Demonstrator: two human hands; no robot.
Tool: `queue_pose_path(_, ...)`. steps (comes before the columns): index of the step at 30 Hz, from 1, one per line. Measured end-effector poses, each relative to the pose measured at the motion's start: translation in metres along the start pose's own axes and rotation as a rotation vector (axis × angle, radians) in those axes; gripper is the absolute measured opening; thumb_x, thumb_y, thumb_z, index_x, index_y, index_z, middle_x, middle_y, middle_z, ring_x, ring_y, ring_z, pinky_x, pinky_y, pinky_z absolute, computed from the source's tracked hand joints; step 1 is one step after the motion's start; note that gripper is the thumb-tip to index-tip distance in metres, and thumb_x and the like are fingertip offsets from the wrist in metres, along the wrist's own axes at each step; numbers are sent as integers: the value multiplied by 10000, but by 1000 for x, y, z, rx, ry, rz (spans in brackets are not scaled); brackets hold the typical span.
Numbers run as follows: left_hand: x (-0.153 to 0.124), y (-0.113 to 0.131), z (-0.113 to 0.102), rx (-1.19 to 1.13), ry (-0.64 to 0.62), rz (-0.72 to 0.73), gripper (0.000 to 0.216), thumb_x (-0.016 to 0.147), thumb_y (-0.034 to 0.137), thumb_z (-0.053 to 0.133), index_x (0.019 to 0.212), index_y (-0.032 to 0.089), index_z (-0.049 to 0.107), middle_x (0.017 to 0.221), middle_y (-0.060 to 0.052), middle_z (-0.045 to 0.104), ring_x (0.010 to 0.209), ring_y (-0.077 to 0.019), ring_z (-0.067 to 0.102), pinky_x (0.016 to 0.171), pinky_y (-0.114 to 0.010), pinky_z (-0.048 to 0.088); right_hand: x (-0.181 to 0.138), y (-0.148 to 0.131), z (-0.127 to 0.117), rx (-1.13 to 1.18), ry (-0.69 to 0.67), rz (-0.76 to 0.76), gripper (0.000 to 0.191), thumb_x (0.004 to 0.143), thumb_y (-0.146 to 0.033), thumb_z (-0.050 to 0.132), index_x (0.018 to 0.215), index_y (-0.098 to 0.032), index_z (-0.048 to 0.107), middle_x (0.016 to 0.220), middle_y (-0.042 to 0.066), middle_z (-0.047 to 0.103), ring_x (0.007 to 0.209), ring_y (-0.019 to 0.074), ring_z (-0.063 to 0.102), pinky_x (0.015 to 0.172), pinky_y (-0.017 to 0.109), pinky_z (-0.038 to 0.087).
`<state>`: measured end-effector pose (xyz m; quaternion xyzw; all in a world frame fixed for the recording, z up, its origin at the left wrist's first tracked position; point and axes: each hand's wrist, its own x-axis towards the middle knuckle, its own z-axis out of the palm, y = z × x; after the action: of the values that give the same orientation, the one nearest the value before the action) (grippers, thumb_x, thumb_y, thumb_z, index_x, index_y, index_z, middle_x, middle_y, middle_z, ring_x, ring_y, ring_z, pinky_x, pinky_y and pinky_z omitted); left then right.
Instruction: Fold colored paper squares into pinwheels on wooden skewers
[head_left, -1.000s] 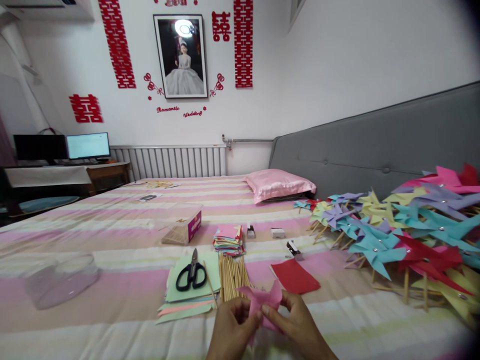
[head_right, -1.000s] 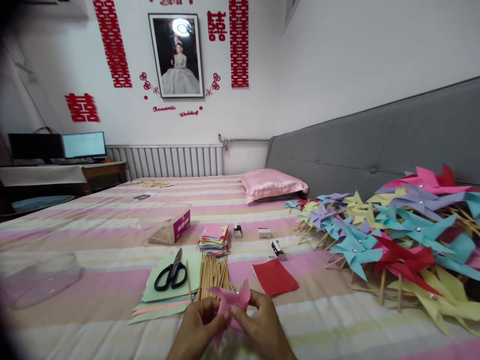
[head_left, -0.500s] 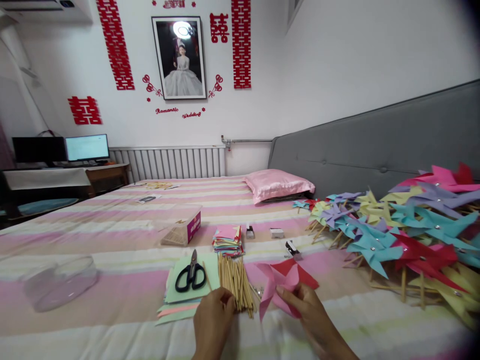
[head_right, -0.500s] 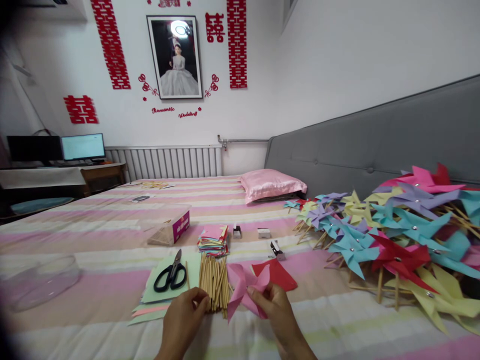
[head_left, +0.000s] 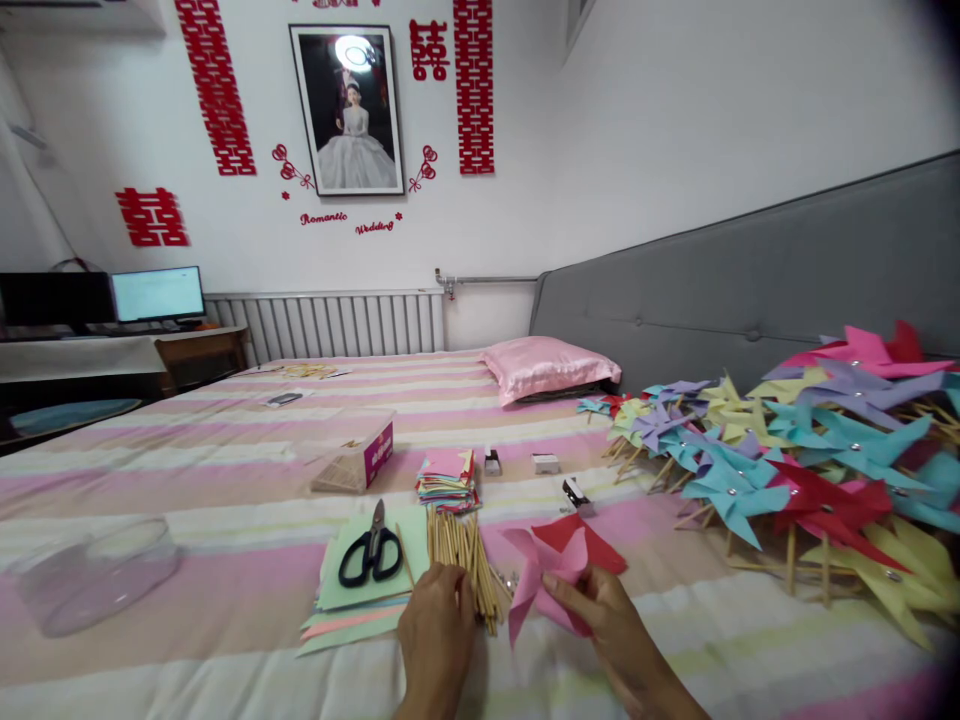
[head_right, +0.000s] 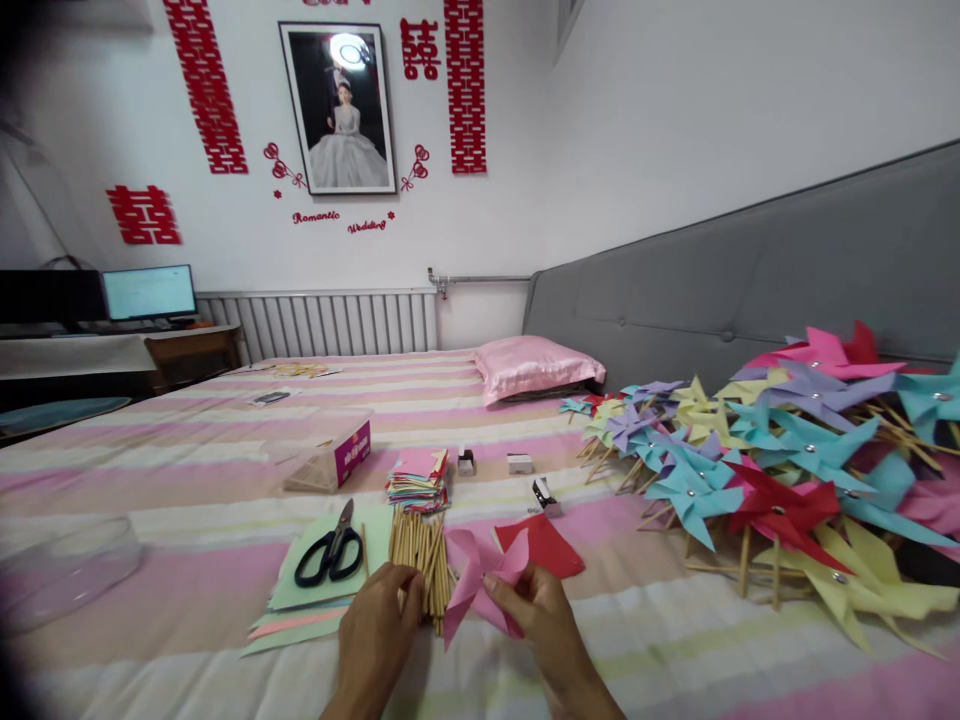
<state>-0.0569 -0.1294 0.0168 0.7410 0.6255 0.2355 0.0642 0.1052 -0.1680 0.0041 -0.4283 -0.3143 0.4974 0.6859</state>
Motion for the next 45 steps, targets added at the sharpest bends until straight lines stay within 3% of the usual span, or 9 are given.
queue_pose_path(6, -4, 10, 0, 82, -36, 1, 220, 778, 276, 431, 712, 195, 625, 776, -48, 659, 753, -208, 602, 580, -276, 336, 0, 0, -1, -36, -12, 8, 281, 538, -340, 764, 664, -120, 643, 607, 11, 668, 571, 154, 589, 540, 231, 434)
queue_pose_path(14, -2, -2, 6, 110, -80, -86, 240, 773, 299, 414, 744, 216, 637, 755, -77, 699, 733, -261, 625, 561, -304, 336, 1, 2, -2, -14, -13, 11, 271, 542, -329, 765, 649, -116, 637, 596, 13, 667, 554, 141, 581, 533, 222, 425)
queue_pose_path(22, -4, -1, -3, 105, -97, -107, 261, 777, 292, 404, 732, 214, 650, 768, -77, 704, 765, -241, 618, 588, -297, 347, 3, 4, -3, -11, -8, 18, 271, 536, -330, 766, 650, -119, 641, 585, 10, 659, 561, 154, 586, 536, 235, 435)
queue_pose_path(27, -6, -7, -5, 108, -89, -123, 252, 796, 267, 367, 755, 210, 609, 782, -77, 694, 753, -241, 617, 561, -294, 317, 3, 1, -5, 61, -73, 79, 236, 569, -309, 757, 682, -135, 644, 621, -1, 665, 611, 157, 602, 599, 243, 447)
queue_pose_path(32, -5, -11, -11, 32, -75, -165, 247, 810, 267, 339, 755, 220, 576, 821, -65, 675, 764, -232, 600, 547, -284, 287, 1, -7, -3, 222, -70, 173, 209, 545, -247, 786, 644, -133, 642, 591, -17, 651, 548, 112, 574, 561, 210, 443)
queue_pose_path(35, -2, -17, -15, -106, -24, -181, 232, 808, 289, 352, 766, 216, 568, 825, -60, 660, 778, -229, 577, 572, -282, 297, 2, -12, -6, 312, -48, 206, 170, 552, -213, 787, 605, -155, 636, 528, -45, 622, 516, 85, 556, 542, 184, 449)
queue_pose_path(37, 1, -21, -14, -316, -25, -155, 216, 796, 323, 386, 732, 203, 555, 709, -41, 627, 686, -202, 552, 570, -269, 304, 4, -14, -11, 361, -25, 224, 161, 554, -200, 787, 593, -174, 633, 521, -54, 621, 505, 77, 557, 519, 177, 452)
queue_pose_path(40, 5, -23, -10, -696, -82, -100, 250, 754, 401, 453, 669, 177, 525, 544, 20, 478, 519, -141, 438, 508, -239, 286, 7, -14, -17, 427, 5, 252, 168, 548, -187, 790, 641, -188, 651, 603, -40, 665, 582, 90, 602, 538, 184, 473)
queue_pose_path(45, 5, -15, -9, -983, -176, -71, 328, 681, 469, 547, 650, 142, 534, 520, 58, 386, 477, -92, 336, 464, -209, 241, 8, -15, -18, 482, -63, 192, 142, 596, -181, 764, 708, -188, 676, 680, -28, 698, 607, 106, 617, 527, 193, 487)
